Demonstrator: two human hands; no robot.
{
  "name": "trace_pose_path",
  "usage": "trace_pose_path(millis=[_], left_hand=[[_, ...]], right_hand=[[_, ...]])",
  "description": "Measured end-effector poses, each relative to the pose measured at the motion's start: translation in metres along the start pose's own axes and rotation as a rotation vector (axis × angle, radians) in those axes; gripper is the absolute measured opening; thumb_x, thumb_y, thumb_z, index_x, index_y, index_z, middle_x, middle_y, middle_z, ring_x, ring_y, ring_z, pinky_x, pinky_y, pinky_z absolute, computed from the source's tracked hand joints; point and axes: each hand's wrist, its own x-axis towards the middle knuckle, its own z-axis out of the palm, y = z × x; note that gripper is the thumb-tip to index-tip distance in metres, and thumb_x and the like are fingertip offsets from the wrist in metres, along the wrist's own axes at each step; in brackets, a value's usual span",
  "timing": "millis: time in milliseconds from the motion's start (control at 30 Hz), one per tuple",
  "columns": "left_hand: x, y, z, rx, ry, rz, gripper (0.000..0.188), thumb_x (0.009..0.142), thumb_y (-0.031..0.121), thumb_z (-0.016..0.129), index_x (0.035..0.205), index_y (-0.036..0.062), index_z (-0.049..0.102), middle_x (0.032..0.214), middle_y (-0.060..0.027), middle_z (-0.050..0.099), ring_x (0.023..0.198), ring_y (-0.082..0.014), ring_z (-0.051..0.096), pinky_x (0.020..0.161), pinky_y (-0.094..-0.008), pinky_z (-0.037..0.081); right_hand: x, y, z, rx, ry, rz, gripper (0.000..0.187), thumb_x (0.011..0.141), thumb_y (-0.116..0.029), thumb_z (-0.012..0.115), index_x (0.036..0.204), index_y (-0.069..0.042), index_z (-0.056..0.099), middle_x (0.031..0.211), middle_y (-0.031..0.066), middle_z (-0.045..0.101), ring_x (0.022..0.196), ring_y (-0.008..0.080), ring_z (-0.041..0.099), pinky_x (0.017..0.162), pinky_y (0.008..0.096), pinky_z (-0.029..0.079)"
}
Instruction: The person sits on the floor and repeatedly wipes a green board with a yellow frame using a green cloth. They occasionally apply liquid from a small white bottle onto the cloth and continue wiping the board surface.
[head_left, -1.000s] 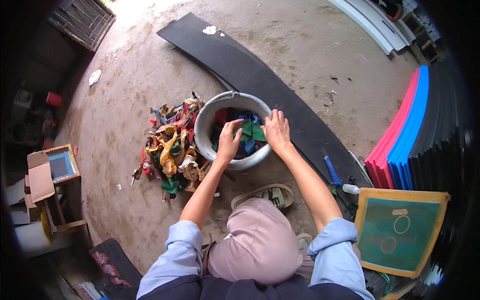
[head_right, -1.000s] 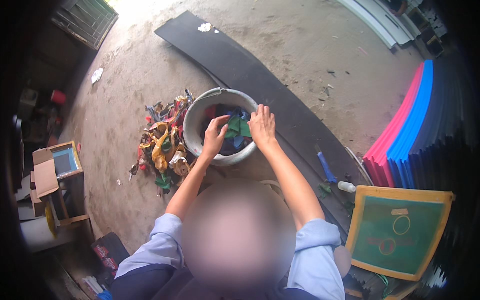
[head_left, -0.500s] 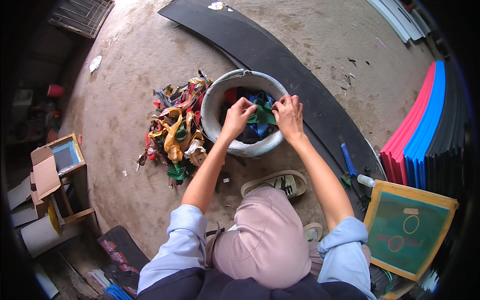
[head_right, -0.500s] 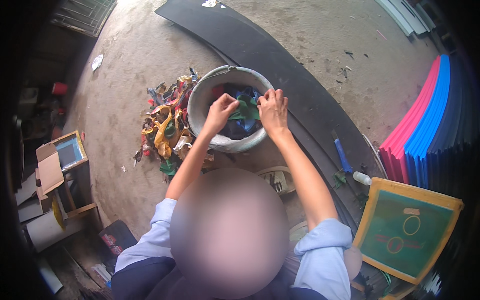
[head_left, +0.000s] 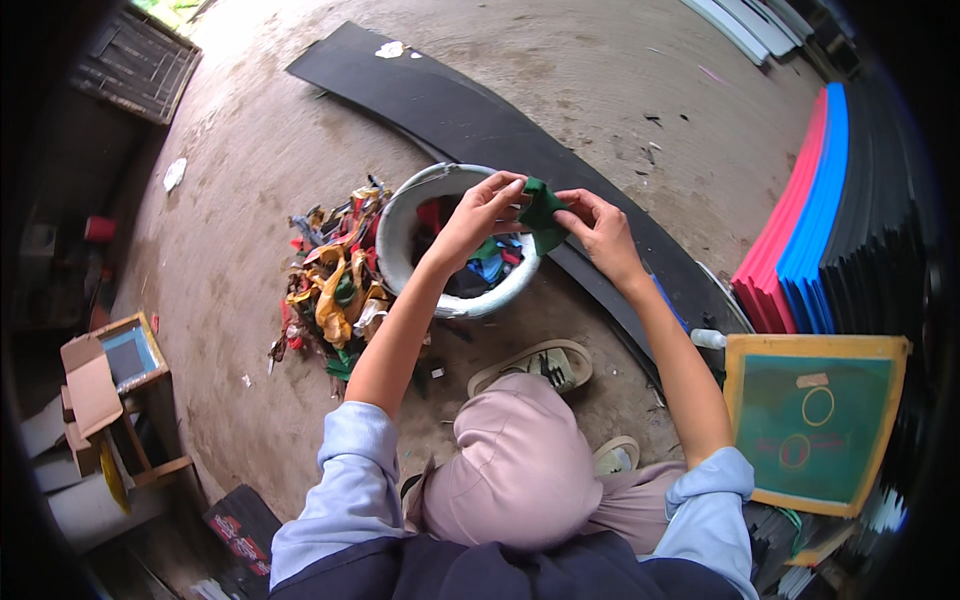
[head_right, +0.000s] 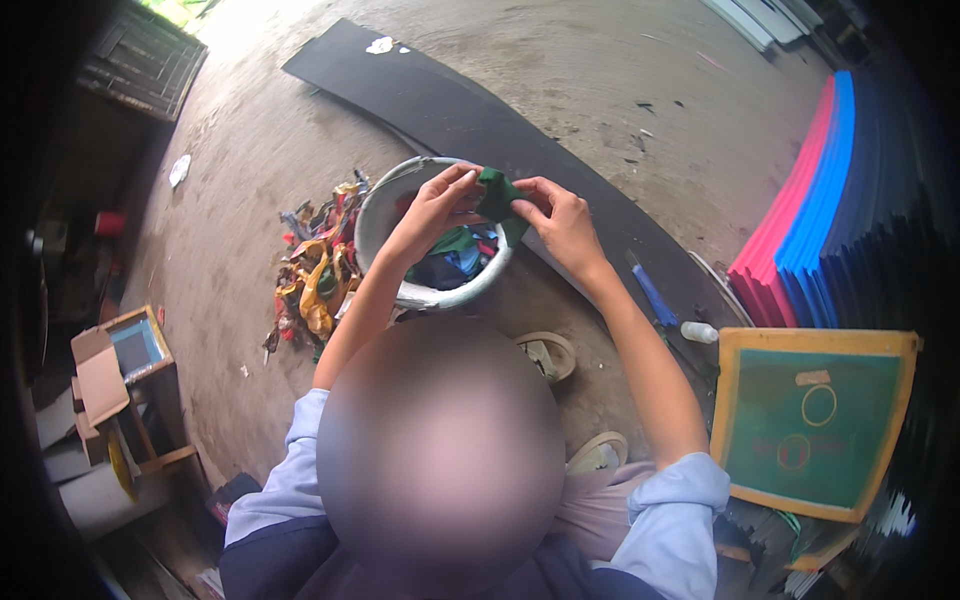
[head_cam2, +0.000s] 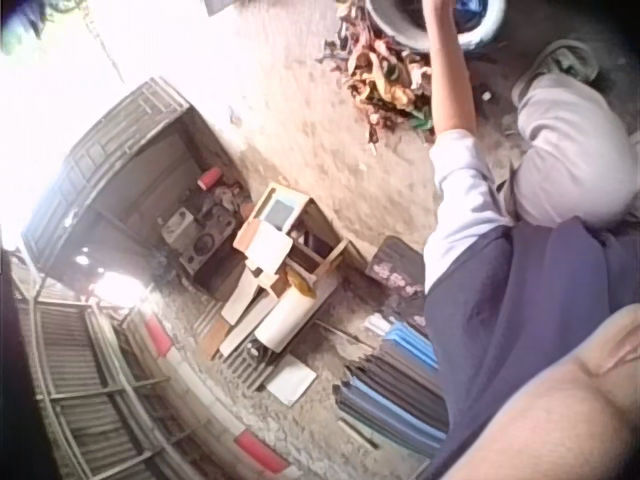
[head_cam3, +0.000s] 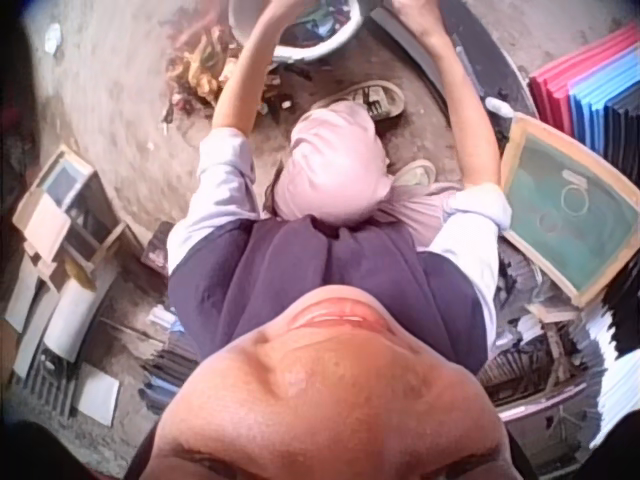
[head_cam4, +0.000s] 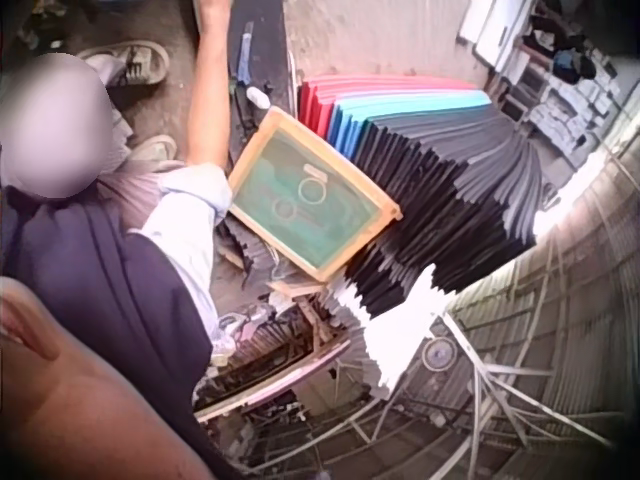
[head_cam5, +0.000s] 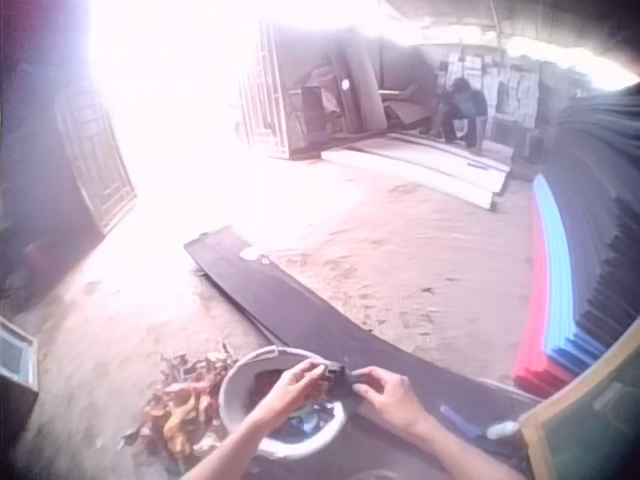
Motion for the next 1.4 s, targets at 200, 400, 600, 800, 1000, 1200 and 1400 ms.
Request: trace_pose_path(millis=[200,400,600,800,1000,1200,1400], left_hand=[[0.031,-0.06,0.067,0.013,-0.225,0.07,0.049,0.089,0.005,0.053,0.134,0.0046,0.033,0.134,-0.0091,0.039,0.118,-0.0144,0.044,0.098,-0.0302,0.036],[0.075,-0.16,0.099,0.028,-0.176,-0.087,0.027,0.086,0.021,0.062,0.105,0.0018,0.059,0.083,0.0013,0.061,0.077,-0.0066,0.055,0.072,-0.0237,0.044],[0.072,-0.186,0.119,0.568,0.034,-0.114,0.023,0.085,0.027,0.065,0.088,0.0038,0.062,0.062,0.0037,0.053,0.061,-0.0039,0.044,0.056,-0.0219,0.037],[0.071,-0.176,0.135,-0.025,-0.114,-0.027,0.018,0.091,0.025,0.059,0.093,0.0085,0.053,0.078,0.0034,0.051,0.069,-0.0047,0.05,0.06,-0.0233,0.044],[0.051,-0.05,0.209,-0.329,-0.381,-0.287,0.017,0.088,0.017,0.062,0.094,0.0137,0.046,0.083,0.0026,0.05,0.075,-0.0084,0.055,0.067,-0.0283,0.05],[0.016,0.059,0.276,-0.225,-0.583,-0.147,0.019,0.087,0.008,0.059,0.097,0.0128,0.043,0.085,-0.001,0.053,0.077,-0.0111,0.056,0.067,-0.0288,0.05],[-0.028,0.092,0.303,-0.183,-0.633,-0.163,0.025,0.085,0.005,0.059,0.1,0.0114,0.04,0.082,-0.0035,0.055,0.072,-0.0126,0.057,0.065,-0.0279,0.049]], right_hand=[[-0.025,0.025,-0.066,0.173,0.116,0.201,0.02,0.088,-0.018,0.061,0.099,-0.001,0.063,0.085,0.0025,0.066,0.077,0.0083,0.06,0.071,0.0247,0.047],[-0.068,0.127,-0.113,-0.229,0.349,0.42,0.021,0.084,-0.019,0.064,0.1,-0.005,0.061,0.086,0.0067,0.063,0.084,0.0181,0.059,0.076,0.0323,0.046],[-0.119,0.196,-0.107,-0.719,0.215,0.277,0.046,0.072,-0.015,0.073,0.112,-0.006,0.053,0.108,0.0156,0.05,0.104,0.0319,0.05,0.09,0.0403,0.042],[-0.107,0.181,-0.118,-0.557,0.328,0.22,0.031,0.075,-0.01,0.064,0.104,-0.003,0.054,0.089,0.0068,0.05,0.081,0.0181,0.053,0.069,0.0308,0.046],[-0.126,0.036,-0.18,0.482,0.154,0.395,0.038,0.078,-0.027,0.069,0.105,-0.007,0.052,0.084,-0.0016,0.047,0.073,0.0027,0.044,0.054,0.0173,0.035],[-0.169,-0.062,-0.204,0.345,0.334,0.096,0.054,0.07,-0.037,0.08,0.106,-0.008,0.053,0.081,-0.0029,0.05,0.061,0.0023,0.041,0.052,0.0172,0.032],[-0.201,-0.099,-0.196,0.352,0.369,-0.029,0.032,0.075,-0.023,0.076,0.096,-0.009,0.056,0.076,-0.0036,0.056,0.059,0.0018,0.045,0.05,0.0171,0.032]])
